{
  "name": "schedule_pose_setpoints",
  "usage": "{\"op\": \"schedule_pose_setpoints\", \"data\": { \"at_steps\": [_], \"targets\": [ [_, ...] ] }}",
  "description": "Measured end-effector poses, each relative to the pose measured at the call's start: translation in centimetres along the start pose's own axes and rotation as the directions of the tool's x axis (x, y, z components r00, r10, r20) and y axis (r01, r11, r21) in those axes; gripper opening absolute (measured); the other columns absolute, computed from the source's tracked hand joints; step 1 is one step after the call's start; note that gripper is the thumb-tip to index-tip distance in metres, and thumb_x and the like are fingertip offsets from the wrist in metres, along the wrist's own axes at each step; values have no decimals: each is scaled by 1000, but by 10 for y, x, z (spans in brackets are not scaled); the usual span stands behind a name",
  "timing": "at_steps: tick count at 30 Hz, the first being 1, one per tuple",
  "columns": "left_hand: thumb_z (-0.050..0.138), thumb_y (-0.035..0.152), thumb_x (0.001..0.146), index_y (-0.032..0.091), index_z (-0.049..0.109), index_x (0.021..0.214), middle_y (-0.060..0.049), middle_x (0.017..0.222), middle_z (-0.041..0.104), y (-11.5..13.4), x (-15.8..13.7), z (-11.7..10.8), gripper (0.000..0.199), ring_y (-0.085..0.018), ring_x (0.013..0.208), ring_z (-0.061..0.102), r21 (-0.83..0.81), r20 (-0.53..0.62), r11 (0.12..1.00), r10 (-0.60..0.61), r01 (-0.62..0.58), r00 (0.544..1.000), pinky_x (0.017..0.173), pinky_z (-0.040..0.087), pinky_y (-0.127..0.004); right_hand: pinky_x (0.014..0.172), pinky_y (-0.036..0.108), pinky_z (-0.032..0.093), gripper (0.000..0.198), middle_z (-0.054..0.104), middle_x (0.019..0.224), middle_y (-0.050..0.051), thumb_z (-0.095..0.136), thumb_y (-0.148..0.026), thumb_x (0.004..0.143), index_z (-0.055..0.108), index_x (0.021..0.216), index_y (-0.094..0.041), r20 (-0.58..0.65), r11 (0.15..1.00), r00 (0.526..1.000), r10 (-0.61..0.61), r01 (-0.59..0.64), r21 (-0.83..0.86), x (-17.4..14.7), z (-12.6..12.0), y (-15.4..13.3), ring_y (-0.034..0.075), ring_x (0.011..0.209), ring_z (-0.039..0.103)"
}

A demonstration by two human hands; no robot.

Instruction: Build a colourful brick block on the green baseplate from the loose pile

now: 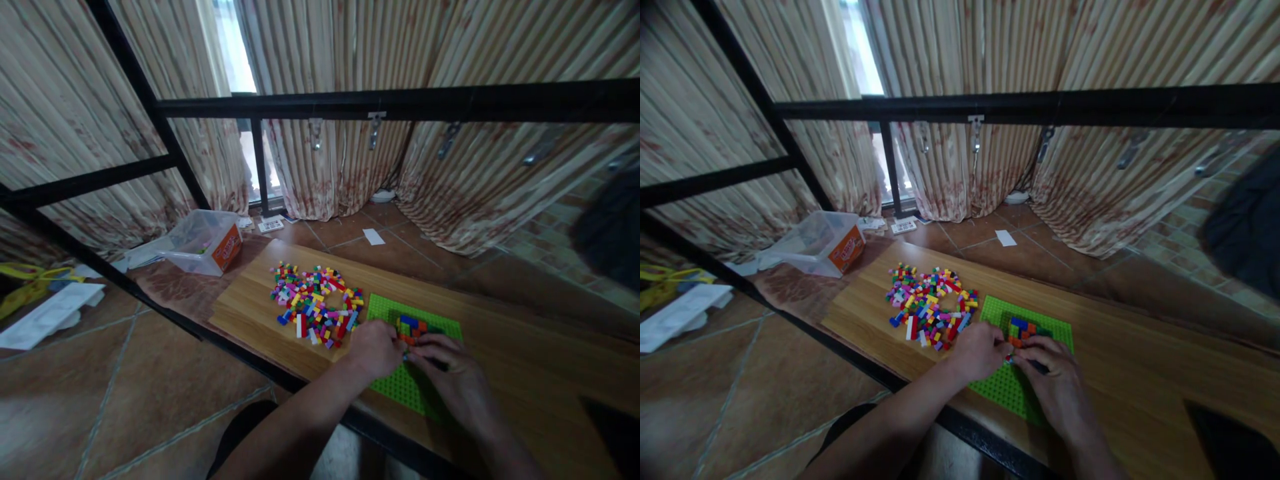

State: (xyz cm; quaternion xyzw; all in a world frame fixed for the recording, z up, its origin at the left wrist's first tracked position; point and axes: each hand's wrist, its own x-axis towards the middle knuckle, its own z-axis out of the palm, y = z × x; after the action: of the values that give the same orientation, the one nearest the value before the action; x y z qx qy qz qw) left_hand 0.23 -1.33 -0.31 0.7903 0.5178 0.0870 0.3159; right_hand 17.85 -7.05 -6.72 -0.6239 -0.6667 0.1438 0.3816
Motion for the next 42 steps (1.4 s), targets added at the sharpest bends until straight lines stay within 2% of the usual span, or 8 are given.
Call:
{"op": "schedule_pose_setpoints", "data": {
  "at_steps": [5, 8, 14, 18, 22, 28, 33, 42],
  "targets": [
    [49, 33, 85, 20, 76, 86, -7, 82, 74, -1, 1, 0, 31, -20, 79, 67, 40, -8, 998, 48, -48, 999, 70, 52, -28, 86, 43, 48, 30, 69, 100, 6, 61, -55, 84, 76, 80, -29, -33, 1000, 999, -19, 19, 5, -2, 1, -2, 24, 94, 62],
    [48, 29, 85, 20, 76, 86, -6, 83, 74, -10, 7, -8, 29, -19, 79, 68, 56, -85, 996, 76, -72, 993, 72, 51, -27, 87, 44, 48, 32, 70, 101, 6, 59, -57, 84, 77, 82, -30, -37, 1000, 999, -19, 18, -13, -4, -1, -5, 25, 96, 63],
    [52, 11, 77, 18, 73, 102, -8, 99, 75, -60, 19, -60, 34, -20, 93, 69, 7, -300, 994, -98, 105, 949, 83, 50, -28, 90, 47, 48, 28, 71, 102, 5, 58, -53, 86, 76, 86, -32, -40, 998, 998, -42, 40, -41, -5, -3, -12, 26, 99, 62],
    [56, 6, 70, 19, 74, 104, -8, 107, 74, -95, 17, -89, 41, -22, 103, 66, 95, -292, 984, -118, 151, 949, 90, 48, -29, 90, 46, 48, 26, 71, 99, 4, 56, -48, 88, 75, 87, -30, -34, 997, 998, -50, 49, -55, -1, -4, -17, 25, 96, 63],
    [56, 7, 71, 20, 75, 104, -8, 105, 74, -112, 13, -96, 40, -24, 104, 65, 212, -265, 964, -103, 163, 959, 92, 48, -29, 88, 42, 49, 23, 71, 100, 4, 56, -43, 90, 74, 90, -29, -55, 999, 997, -47, 46, -29, 3, -2, -24, 23, 96, 63],
    [53, 8, 75, 23, 74, 108, -7, 109, 72, -111, 10, -94, 42, -22, 106, 64, 266, -290, 952, -72, 152, 954, 96, 46, -30, 89, 41, 48, 22, 70, 99, 4, 55, -41, 91, 73, 90, -27, -85, 998, 995, -60, 59, -14, 7, 3, -35, 23, 97, 62],
    [56, 12, 77, 24, 72, 115, -8, 110, 72, -103, 10, -92, 43, -24, 105, 65, 289, -249, 944, -87, 159, 965, 94, 47, -31, 88, 41, 49, 24, 71, 99, 5, 55, -42, 90, 73, 89, -27, -102, 1000, 995, -15, 14, -10, 10, 2, -39, 23, 96, 63],
    [55, 10, 74, 24, 72, 113, -7, 106, 75, -98, 14, -84, 44, -23, 103, 66, 193, -272, 971, -85, 141, 958, 91, 47, -31, 85, 39, 51, 22, 70, 99, 5, 55, -41, 90, 72, 88, -27, -132, 1000, 991, 18, -17, 3, 12, 0, -42, 22, 93, 65]
  ]
}}
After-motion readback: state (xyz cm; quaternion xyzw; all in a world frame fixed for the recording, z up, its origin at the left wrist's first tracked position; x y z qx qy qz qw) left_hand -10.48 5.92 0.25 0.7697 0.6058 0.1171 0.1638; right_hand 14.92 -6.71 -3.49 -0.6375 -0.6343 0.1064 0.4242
